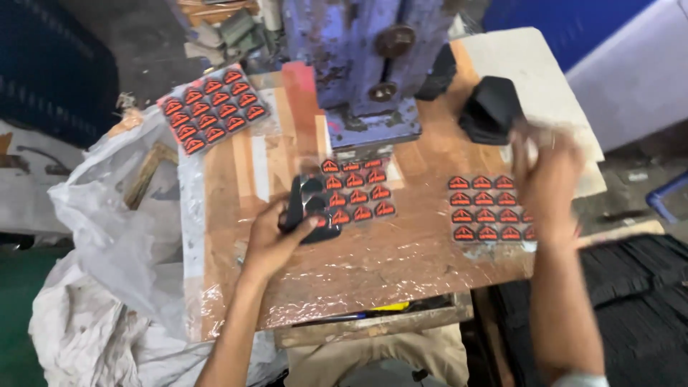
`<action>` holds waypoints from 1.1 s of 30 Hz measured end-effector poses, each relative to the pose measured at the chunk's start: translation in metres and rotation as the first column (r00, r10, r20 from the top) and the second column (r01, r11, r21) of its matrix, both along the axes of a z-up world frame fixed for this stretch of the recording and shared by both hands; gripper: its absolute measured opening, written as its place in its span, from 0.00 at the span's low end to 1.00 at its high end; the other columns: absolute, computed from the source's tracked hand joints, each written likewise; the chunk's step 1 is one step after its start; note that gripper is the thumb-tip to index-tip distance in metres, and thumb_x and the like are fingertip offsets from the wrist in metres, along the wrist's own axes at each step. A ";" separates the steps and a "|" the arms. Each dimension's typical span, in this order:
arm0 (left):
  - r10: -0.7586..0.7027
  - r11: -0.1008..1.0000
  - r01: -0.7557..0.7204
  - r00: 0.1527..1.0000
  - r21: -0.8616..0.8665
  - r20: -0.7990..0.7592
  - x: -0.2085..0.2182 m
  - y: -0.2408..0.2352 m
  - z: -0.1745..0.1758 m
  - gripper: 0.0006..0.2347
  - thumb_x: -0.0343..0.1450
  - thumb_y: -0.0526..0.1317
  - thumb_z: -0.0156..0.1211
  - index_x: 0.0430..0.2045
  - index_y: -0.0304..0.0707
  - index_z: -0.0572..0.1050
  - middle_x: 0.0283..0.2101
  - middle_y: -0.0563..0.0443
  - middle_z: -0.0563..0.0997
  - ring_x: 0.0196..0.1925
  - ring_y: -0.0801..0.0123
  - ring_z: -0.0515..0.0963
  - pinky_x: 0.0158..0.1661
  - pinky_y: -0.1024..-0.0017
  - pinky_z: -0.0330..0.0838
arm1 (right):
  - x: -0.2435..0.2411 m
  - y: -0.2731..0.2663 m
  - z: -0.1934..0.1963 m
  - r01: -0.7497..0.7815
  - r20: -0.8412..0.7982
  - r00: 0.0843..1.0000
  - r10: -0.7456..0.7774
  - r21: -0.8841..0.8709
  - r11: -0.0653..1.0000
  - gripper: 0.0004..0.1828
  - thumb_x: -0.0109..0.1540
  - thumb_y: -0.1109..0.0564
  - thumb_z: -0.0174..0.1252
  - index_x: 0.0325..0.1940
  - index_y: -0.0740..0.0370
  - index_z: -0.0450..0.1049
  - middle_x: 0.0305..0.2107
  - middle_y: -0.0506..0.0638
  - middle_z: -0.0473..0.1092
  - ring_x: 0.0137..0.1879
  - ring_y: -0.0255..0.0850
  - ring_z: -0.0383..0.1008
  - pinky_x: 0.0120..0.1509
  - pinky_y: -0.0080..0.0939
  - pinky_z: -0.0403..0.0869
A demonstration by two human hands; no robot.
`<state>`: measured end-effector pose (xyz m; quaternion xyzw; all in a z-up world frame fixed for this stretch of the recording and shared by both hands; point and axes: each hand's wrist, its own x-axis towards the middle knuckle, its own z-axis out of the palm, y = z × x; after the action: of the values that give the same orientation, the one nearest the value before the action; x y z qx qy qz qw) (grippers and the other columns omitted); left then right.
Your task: Applying brand logos to fabric parts using a heat-press machine in a print shop environment.
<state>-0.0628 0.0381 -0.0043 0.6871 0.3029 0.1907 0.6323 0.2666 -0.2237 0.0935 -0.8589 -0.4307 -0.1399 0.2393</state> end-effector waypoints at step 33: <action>-0.005 0.449 0.228 0.968 0.864 -0.253 0.064 -0.035 0.005 0.26 0.75 0.51 0.55 0.65 0.35 0.67 0.72 0.40 0.63 0.74 0.39 0.58 0.69 0.40 0.49 | -0.071 0.072 -0.039 -0.570 -0.104 0.820 0.562 -0.064 0.819 0.25 0.62 0.45 0.63 0.58 0.62 0.75 0.60 0.61 0.70 0.70 0.59 0.66 0.75 0.55 0.64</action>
<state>0.0009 0.0031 0.0010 0.9504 0.1771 0.2015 0.1572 0.1960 -0.1517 0.0542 -0.7071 -0.6623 -0.0078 0.2474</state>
